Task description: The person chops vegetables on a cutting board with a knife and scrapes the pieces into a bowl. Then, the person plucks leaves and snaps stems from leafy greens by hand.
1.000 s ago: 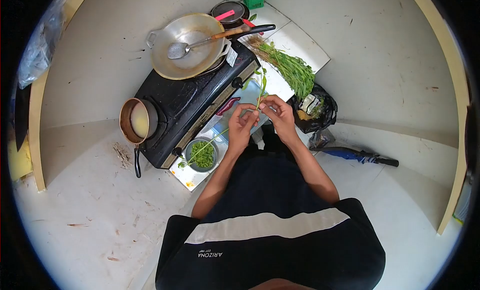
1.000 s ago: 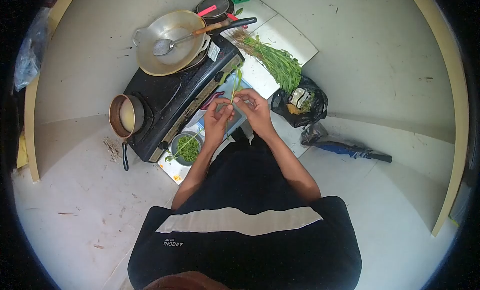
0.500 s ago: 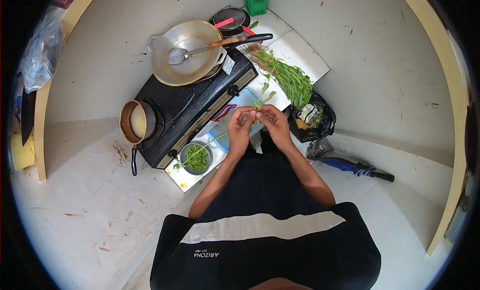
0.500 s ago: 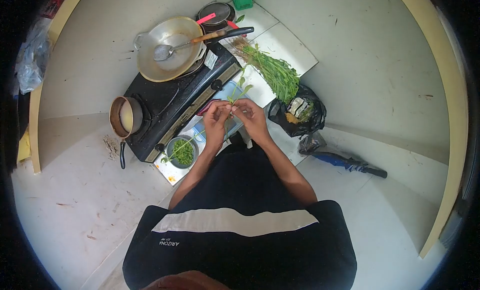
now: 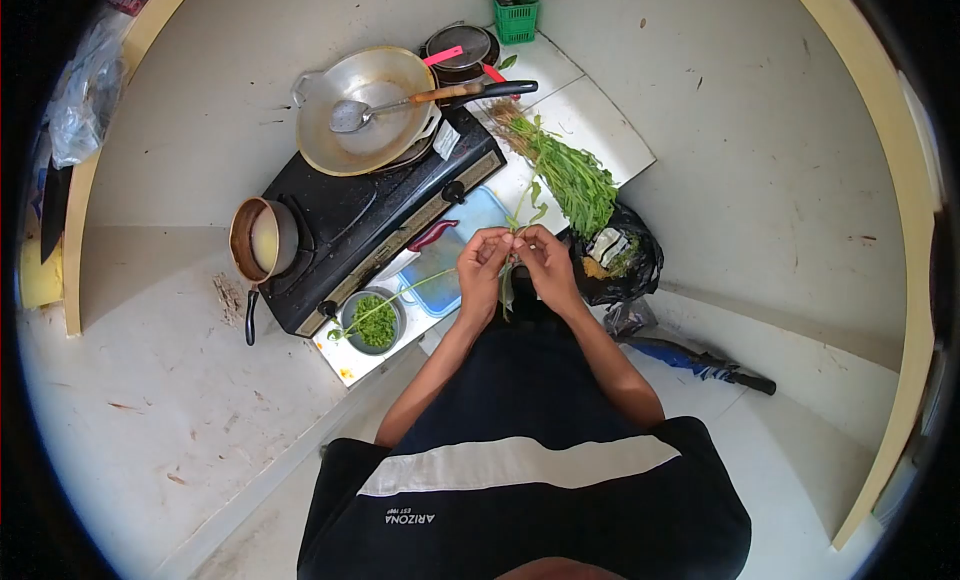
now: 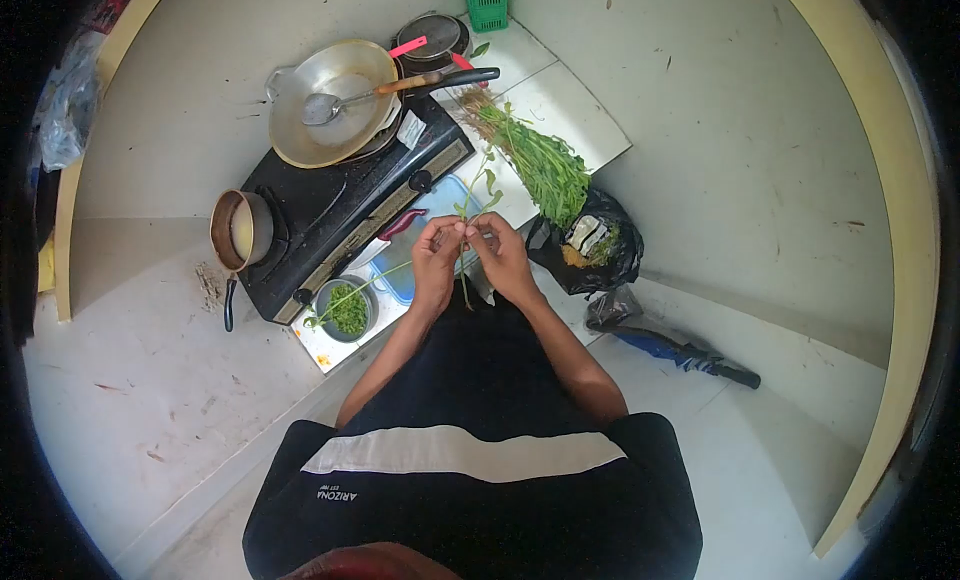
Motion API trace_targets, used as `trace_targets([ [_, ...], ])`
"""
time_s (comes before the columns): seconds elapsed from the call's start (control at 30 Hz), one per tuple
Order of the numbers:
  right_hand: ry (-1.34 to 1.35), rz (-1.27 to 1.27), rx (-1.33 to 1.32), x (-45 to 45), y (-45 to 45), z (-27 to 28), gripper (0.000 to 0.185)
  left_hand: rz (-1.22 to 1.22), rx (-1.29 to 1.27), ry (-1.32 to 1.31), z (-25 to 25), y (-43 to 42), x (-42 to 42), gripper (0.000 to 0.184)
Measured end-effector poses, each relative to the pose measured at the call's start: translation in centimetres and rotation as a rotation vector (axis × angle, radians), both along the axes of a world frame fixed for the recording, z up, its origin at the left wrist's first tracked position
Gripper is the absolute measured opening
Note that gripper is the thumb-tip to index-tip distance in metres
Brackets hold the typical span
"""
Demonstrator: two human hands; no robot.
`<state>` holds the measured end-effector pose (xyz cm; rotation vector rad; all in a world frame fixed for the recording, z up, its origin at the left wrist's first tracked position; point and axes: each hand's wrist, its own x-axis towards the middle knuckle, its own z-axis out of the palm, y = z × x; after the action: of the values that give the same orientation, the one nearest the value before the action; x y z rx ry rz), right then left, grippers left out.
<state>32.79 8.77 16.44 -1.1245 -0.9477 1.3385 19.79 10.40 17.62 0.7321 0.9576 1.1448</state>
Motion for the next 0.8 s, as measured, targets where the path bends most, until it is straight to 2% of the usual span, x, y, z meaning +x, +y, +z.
trace_targets([
  [0.27, -0.140, 0.054, 0.017, 0.7, -0.2, -2.3, 0.016, 0.056, 0.028, 0.024, -0.4, -1.0, 0.9, 0.016],
  [0.4, -0.158, 0.143, -0.018, 1.0, 0.0, -1.9, 0.012, 0.091, 0.027, 0.044, -0.7, -1.3, 0.7, 0.017],
  [0.5, -0.197, 0.110, 0.053, 0.8, 0.3, -1.4, 0.015, 0.085, 0.019, 0.071, -0.9, -1.3, 0.2, 0.018],
  [0.8, -0.233, 0.244, 0.091, 0.6, 1.4, -0.6, 0.015, 0.065, 0.017, 0.073, -1.1, -1.0, -1.1, 0.016],
])
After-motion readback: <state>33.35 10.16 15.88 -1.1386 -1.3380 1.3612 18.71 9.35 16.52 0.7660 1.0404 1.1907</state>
